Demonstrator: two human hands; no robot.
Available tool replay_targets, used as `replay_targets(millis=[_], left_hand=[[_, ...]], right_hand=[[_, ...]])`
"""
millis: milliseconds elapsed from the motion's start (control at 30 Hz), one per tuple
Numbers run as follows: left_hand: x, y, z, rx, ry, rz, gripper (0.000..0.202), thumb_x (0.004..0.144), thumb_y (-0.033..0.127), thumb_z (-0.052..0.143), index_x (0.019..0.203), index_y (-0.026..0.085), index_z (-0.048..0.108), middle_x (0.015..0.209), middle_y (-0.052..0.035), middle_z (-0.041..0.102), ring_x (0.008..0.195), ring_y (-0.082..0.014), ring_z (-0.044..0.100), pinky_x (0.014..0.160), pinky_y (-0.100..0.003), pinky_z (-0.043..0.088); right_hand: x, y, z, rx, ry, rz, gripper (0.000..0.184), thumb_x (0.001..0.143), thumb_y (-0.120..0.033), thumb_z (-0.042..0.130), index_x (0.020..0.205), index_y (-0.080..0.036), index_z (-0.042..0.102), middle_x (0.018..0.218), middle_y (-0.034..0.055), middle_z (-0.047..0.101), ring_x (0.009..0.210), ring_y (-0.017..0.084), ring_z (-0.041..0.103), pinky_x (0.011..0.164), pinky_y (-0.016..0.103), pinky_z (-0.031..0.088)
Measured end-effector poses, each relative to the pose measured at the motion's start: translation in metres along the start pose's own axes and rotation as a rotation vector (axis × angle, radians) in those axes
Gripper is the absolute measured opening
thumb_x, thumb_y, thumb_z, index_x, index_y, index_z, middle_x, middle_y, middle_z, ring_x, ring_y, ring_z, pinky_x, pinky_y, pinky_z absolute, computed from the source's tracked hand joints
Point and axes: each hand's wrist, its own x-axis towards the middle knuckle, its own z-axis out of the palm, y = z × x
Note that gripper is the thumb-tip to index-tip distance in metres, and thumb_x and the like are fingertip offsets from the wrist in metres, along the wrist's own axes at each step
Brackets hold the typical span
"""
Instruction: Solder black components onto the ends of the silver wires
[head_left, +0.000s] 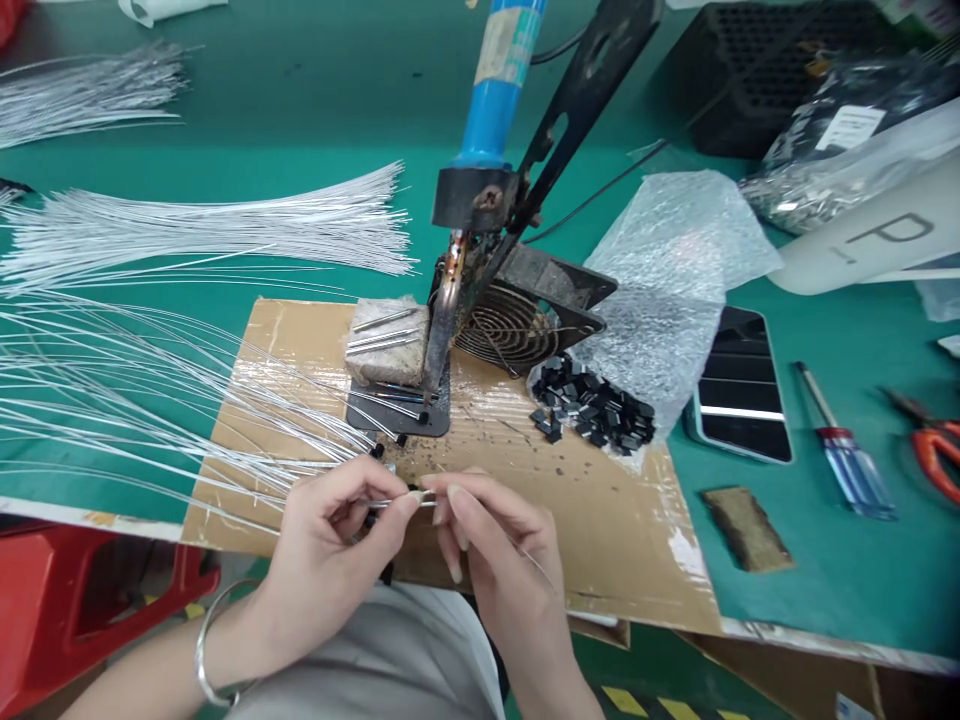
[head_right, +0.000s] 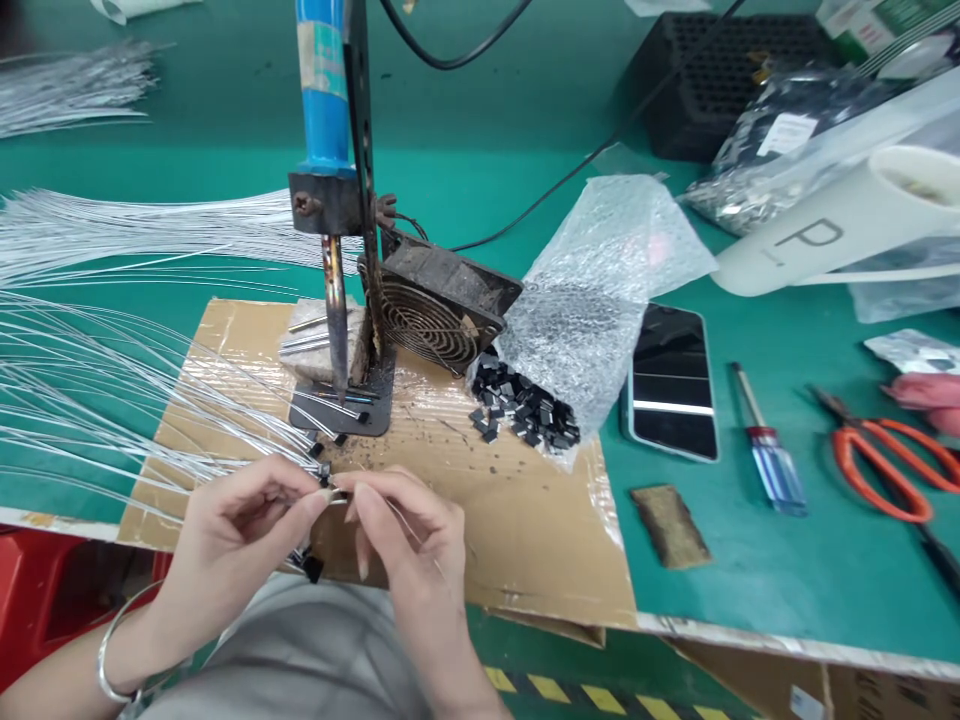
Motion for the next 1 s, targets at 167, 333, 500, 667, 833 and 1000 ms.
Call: replay_targets(millis=[167,333,500,667,833,1000], left_hand=[[0.001,0.000,-0.001,-0.003,-0.007,-0.018,0.020,0.094,0.025,0.064,0.076,0.018,0.069,0.060,0.0028,0.053,0.052,-0.0100,0.037,0.046,-0.024,0.030],[0.000,-0.003,-0.001,0.067,0.011,0.020,0.021,0.096,0.024,0.063,0.077,0.018,0.067,0.059,0.0033,0.053,0.051,-0.0100,0.038,0.046,-0.024,0.031],[-0.003,-0.005,0.000,0.230,0.071,0.173,0.018,0.095,0.017,0.065,0.078,0.018,0.069,0.060,0.0033,0.058,0.050,-0.0094,0.041,0.047,-0.023,0.033],[-0.004,-0.006,0.000,0.323,0.117,0.295,0.016,0.095,0.012,0.065,0.081,0.019,0.070,0.063,0.0027,0.063,0.052,-0.0095,0.046,0.050,-0.023,0.036],[-0.003,-0.008,0.002,0.346,0.154,0.395,0.015,0.093,0.009,0.067,0.083,0.020,0.068,0.065,0.0041,0.064,0.051,-0.0085,0.043,0.048,-0.022,0.034],[-0.002,-0.010,0.003,0.355,0.153,0.408,0.015,0.093,0.008,0.067,0.084,0.020,0.068,0.064,0.0047,0.062,0.053,-0.0089,0.042,0.049,-0.021,0.034]], right_hand=[[0.000,-0.003,0.001,-0.012,0.015,-0.024,0.020,0.090,-0.043,0.080,0.090,-0.025,0.089,0.071,-0.0006,0.061,0.049,0.008,0.048,0.047,0.025,0.033],[0.006,-0.001,0.000,0.084,-0.041,0.104,0.021,0.084,-0.044,0.087,0.084,-0.024,0.088,0.060,-0.0033,0.056,0.044,0.004,0.041,0.045,0.023,0.026],[0.010,-0.001,0.001,0.145,-0.056,0.141,0.022,0.080,-0.044,0.088,0.077,-0.023,0.087,0.057,-0.0036,0.055,0.042,0.003,0.038,0.041,0.020,0.022],[0.010,-0.002,0.005,0.191,-0.043,0.159,0.023,0.077,-0.042,0.090,0.071,-0.021,0.084,0.052,-0.0044,0.054,0.041,0.004,0.037,0.040,0.019,0.021],[0.011,-0.003,0.007,0.218,-0.024,0.176,0.024,0.077,-0.040,0.089,0.066,-0.020,0.081,0.051,-0.0049,0.052,0.040,0.003,0.035,0.040,0.018,0.020],[0.010,-0.001,0.008,0.227,-0.006,0.174,0.021,0.076,-0.037,0.089,0.066,-0.020,0.081,0.049,-0.0051,0.052,0.040,0.003,0.036,0.040,0.018,0.020]])
